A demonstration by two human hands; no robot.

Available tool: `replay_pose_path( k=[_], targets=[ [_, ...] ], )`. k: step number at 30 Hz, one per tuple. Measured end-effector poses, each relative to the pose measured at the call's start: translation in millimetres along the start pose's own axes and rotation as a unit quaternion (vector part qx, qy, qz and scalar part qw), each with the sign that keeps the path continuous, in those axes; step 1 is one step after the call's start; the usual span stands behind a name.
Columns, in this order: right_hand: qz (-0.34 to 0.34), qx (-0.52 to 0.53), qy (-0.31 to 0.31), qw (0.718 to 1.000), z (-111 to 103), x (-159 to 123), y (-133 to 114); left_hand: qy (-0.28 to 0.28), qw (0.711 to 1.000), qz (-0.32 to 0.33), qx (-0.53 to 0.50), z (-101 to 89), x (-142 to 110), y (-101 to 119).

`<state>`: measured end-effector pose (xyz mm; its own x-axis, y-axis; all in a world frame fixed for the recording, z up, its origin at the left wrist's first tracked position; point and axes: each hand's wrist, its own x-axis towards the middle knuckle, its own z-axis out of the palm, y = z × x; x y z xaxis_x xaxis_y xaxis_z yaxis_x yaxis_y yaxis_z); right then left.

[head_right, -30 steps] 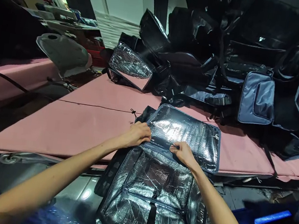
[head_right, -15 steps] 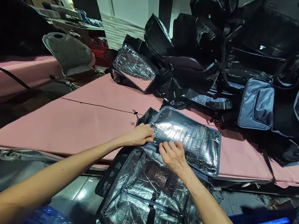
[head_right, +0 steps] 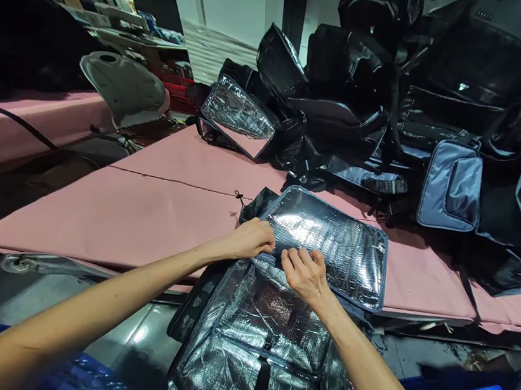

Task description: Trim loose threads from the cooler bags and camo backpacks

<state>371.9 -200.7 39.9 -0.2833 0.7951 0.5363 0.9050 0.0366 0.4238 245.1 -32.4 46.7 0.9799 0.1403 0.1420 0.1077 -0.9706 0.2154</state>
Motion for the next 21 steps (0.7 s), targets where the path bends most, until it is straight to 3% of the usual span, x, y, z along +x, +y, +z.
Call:
replay_pose_path(
  k=[5,13,21],
  targets=[
    [0.005,0.015,0.011,1.0,-0.5,0.6,0.5,-0.042,0.998,-0.027,-0.027,4.2,9.8,-6.9],
    [-0.001,-0.002,0.024,1.0,10.0,4.8,0.4,-0.053,0.997,-0.04,-0.028,-0.9,9.6,-3.1],
    [0.054,0.065,0.014,0.996,11.7,-1.3,1.8,-0.049,0.998,-0.034,-0.035,1.6,9.0,-6.8]
  ],
)
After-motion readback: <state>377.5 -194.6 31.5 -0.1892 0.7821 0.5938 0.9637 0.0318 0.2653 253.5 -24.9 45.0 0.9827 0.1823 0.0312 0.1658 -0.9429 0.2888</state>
